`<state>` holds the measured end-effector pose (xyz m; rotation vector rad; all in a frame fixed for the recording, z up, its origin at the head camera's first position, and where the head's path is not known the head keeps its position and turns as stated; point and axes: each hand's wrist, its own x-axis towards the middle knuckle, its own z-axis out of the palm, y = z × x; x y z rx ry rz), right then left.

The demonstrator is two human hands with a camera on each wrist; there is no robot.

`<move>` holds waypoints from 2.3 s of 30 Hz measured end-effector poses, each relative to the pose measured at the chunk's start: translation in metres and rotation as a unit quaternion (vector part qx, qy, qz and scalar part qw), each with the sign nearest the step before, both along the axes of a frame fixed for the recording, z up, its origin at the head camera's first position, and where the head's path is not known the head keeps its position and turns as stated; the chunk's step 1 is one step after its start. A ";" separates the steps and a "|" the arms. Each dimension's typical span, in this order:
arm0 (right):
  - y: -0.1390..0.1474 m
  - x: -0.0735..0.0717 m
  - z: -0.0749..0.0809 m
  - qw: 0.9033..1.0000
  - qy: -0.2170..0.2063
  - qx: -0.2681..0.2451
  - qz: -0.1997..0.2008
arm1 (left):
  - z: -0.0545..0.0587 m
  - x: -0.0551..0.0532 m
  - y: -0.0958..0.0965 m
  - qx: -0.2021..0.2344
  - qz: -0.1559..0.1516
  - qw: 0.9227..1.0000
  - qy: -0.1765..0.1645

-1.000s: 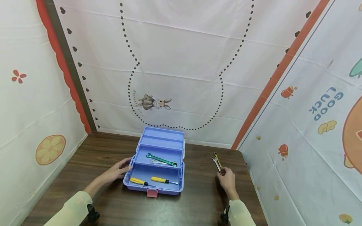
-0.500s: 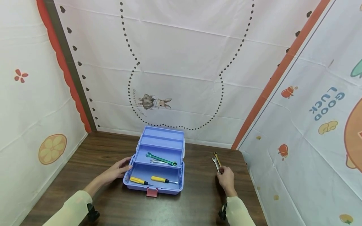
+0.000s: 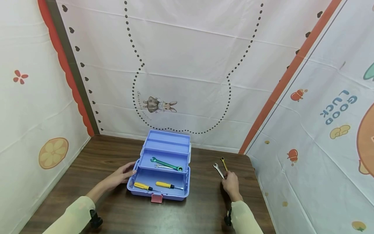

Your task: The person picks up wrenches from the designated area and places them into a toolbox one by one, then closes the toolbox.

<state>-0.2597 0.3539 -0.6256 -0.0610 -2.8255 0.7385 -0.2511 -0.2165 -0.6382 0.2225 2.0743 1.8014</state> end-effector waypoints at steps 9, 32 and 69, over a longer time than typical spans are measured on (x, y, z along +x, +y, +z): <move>0.001 0.000 0.000 0.999 -0.024 0.021 0.016 | 0.002 -0.001 0.001 -0.008 0.002 1.000 -0.006; -0.012 -0.007 0.009 0.999 -0.032 0.026 -0.033 | 0.004 0.000 0.000 -0.011 -0.001 1.000 -0.004; -0.137 -0.015 0.111 0.980 -0.004 -0.126 0.151 | 0.001 -0.001 0.000 -0.010 0.000 1.000 -0.008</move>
